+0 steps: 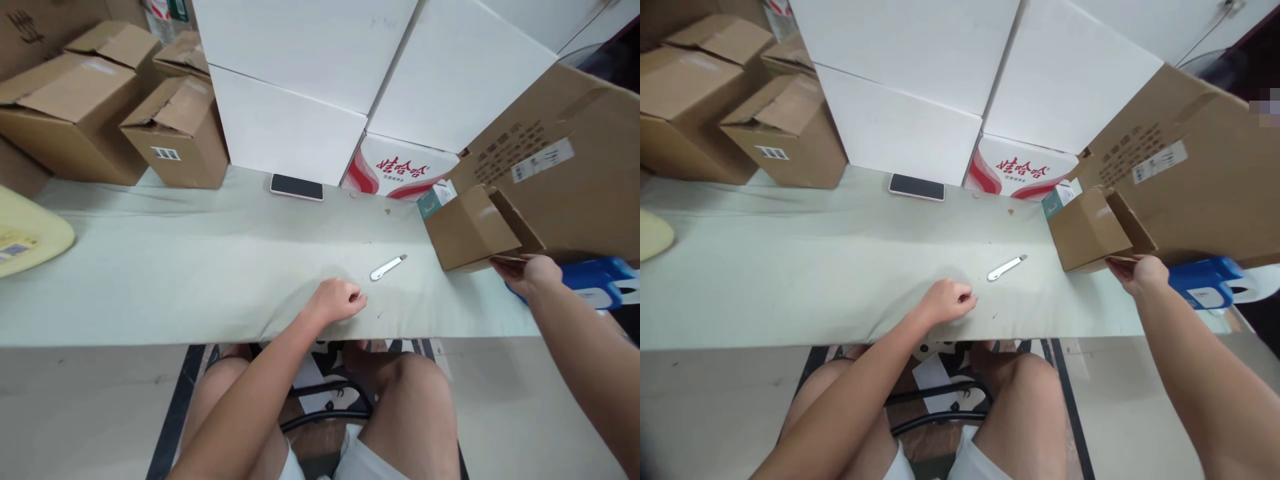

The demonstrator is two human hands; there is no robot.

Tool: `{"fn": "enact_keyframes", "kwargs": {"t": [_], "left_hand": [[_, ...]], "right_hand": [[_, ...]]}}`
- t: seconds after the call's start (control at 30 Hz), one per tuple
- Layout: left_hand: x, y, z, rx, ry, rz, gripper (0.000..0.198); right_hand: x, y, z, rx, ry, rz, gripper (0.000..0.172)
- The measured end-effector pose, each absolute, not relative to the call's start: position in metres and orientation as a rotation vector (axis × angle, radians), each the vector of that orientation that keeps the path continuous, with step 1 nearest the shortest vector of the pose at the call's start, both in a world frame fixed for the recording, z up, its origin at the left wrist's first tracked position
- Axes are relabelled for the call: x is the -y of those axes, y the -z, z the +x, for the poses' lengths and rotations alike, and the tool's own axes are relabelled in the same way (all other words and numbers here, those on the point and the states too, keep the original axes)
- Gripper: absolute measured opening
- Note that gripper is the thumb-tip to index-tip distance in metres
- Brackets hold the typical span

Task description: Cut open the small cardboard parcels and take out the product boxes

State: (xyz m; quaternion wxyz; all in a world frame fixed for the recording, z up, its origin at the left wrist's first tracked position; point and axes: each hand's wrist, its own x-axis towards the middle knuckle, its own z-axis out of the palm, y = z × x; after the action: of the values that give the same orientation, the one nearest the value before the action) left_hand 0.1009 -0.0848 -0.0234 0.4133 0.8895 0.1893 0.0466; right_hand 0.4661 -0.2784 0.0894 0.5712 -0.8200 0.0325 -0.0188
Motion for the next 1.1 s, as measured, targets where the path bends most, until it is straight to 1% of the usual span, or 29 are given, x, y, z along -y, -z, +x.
{"fn": "enact_keyframes", "kwargs": {"t": [0.1, 0.37, 0.57, 0.77, 1.1], "left_hand": [[0.083, 0.026, 0.101, -0.469, -0.131, 2.220, 0.039], [0.076, 0.026, 0.099, -0.490, -0.172, 2.171, 0.037], [0.077, 0.026, 0.101, -0.482, -0.145, 2.149, 0.037], [0.077, 0.025, 0.098, -0.478, -0.144, 2.150, 0.041], [0.074, 0.027, 0.098, -0.480, -0.164, 2.159, 0.044]], "right_hand": [[0.262, -0.086, 0.464, -0.237, -0.029, -1.848, 0.024], [0.239, -0.088, 0.452, -0.297, -0.039, -1.730, 0.020], [0.229, -0.083, 0.448, -0.282, -0.099, -1.684, 0.036], [0.223, -0.069, 0.444, -0.278, -0.147, -1.622, 0.038], [0.196, -0.053, 0.459, -0.202, -0.152, -1.564, 0.048]]}}
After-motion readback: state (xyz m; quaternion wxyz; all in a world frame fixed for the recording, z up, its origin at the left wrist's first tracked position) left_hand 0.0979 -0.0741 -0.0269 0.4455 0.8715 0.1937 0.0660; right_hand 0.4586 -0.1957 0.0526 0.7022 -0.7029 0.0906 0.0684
